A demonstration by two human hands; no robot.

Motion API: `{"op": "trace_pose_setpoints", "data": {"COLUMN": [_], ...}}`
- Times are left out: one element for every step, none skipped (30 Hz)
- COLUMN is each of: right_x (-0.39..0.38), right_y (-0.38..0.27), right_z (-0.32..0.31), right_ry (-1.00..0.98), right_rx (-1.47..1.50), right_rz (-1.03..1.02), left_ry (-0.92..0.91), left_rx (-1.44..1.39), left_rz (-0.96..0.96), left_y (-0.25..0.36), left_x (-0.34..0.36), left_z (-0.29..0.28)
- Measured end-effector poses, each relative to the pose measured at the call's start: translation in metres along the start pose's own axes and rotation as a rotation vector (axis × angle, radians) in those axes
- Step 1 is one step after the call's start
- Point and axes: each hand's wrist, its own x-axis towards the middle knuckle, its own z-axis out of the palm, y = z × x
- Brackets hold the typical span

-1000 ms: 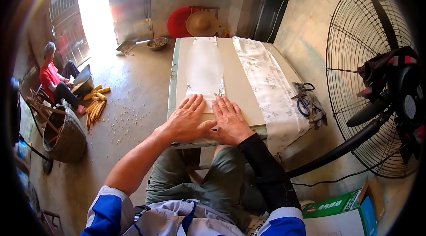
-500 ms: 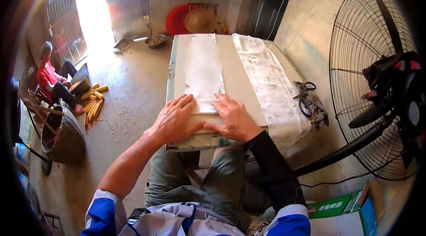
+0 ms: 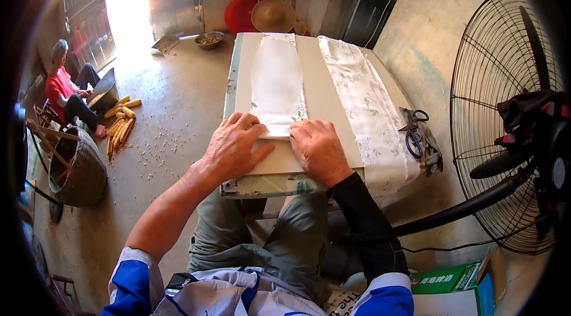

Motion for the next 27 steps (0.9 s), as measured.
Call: {"op": "trace_pose_setpoints", "data": {"right_x": [0.0, 0.001, 0.001, 0.002, 0.003, 0.003, 0.003, 0.002, 0.0, -0.003, -0.008, -0.01, -0.013, -0.017, -0.02, -0.023, -0.026, -0.029, -0.031, -0.034, -0.036, -0.037, -0.038, -0.039, -0.039, -0.04, -0.04], "right_y": [0.0, 0.001, 0.001, 0.0, 0.0, 0.0, 0.001, 0.003, 0.005, 0.01, 0.016, 0.018, 0.018, 0.017, 0.014, 0.01, 0.006, 0.002, -0.001, -0.004, -0.005, -0.006, -0.007, -0.007, -0.007, -0.006, -0.006], "right_z": [0.001, 0.001, 0.001, 0.001, -0.001, -0.002, -0.002, -0.001, 0.0, 0.0, 0.0, -0.001, -0.003, -0.005, -0.007, -0.009, -0.012, -0.015, -0.017, -0.019, -0.02, -0.021, -0.021, -0.022, -0.021, -0.02, -0.019], "right_ry": [0.001, 0.014, 0.026, 0.026, 0.03, 0.035, 0.035, 0.032, 0.03, 0.03, 0.0, -0.029, -0.028, -0.028, -0.029, -0.03, -0.021, -0.012, -0.012, -0.004, 0.005, 0.007, 0.018, 0.029, 0.03, 0.045, 0.059], "right_rx": [0.0, -0.002, -0.002, -0.001, 0.015, 0.029, 0.028, 0.02, 0.01, 0.006, -0.013, -0.026, -0.026, -0.002, 0.022, 0.023, 0.041, 0.057, 0.056, 0.091, 0.126, 0.124, 0.145, 0.167, 0.167, 0.21, 0.256], "right_rz": [-0.001, 0.007, 0.016, 0.017, 0.012, 0.008, 0.01, 0.018, 0.027, 0.028, 0.015, -0.002, -0.003, 0.005, 0.013, 0.014, 0.016, 0.02, 0.022, 0.042, 0.062, 0.064, 0.094, 0.123, 0.123, 0.175, 0.226], "left_ry": [0.04, 0.08, 0.08, 0.112, 0.144, 0.144, 0.162, 0.18, 0.181, 0.18, 0.179, 0.18, 0.192, 0.204, 0.203, 0.199, 0.195, 0.195, 0.205, 0.215, 0.215, 0.227, 0.24, 0.239, 0.249, 0.258, 0.257], "left_rx": [-0.003, -0.007, -0.007, 0.011, 0.029, 0.027, 0.021, 0.014, 0.011, 0.015, 0.018, 0.02, 0.038, 0.056, 0.055, 0.052, 0.049, 0.048, 0.016, -0.015, -0.015, -0.066, -0.116, -0.115, -0.148, -0.182, -0.18], "left_rz": [0.013, 0.026, 0.025, 0.049, 0.073, 0.074, 0.07, 0.066, 0.069, 0.077, 0.085, 0.084, 0.11, 0.137, 0.137, 0.151, 0.166, 0.168, 0.16, 0.152, 0.155, 0.136, 0.117, 0.119, 0.099, 0.079, 0.078], "left_y": [-0.003, -0.005, -0.008, -0.01, -0.012, -0.012, -0.011, -0.011, -0.01, -0.01, -0.009, -0.008, -0.006, -0.004, -0.001, 0.002, 0.004, 0.007, 0.009, 0.01, 0.011, 0.011, 0.01, 0.008, 0.005, 0.002, -0.001], "left_x": [0.0, -0.001, -0.001, 0.0, -0.001, 0.0, 0.0, -0.001, -0.001, -0.002, -0.003, -0.006, -0.01, -0.014, -0.018, -0.022, -0.026, -0.031, -0.035, -0.038, -0.04, -0.041, -0.042, -0.042, -0.042, -0.041, -0.04], "left_z": [0.003, 0.005, 0.007, 0.008, 0.01, 0.01, 0.01, 0.011, 0.011, 0.011, 0.011, 0.009, 0.007, 0.004, 0.002, 0.0, -0.001, -0.002, -0.004, -0.004, -0.005, -0.006, -0.007, -0.007, -0.006, -0.005, -0.004]}}
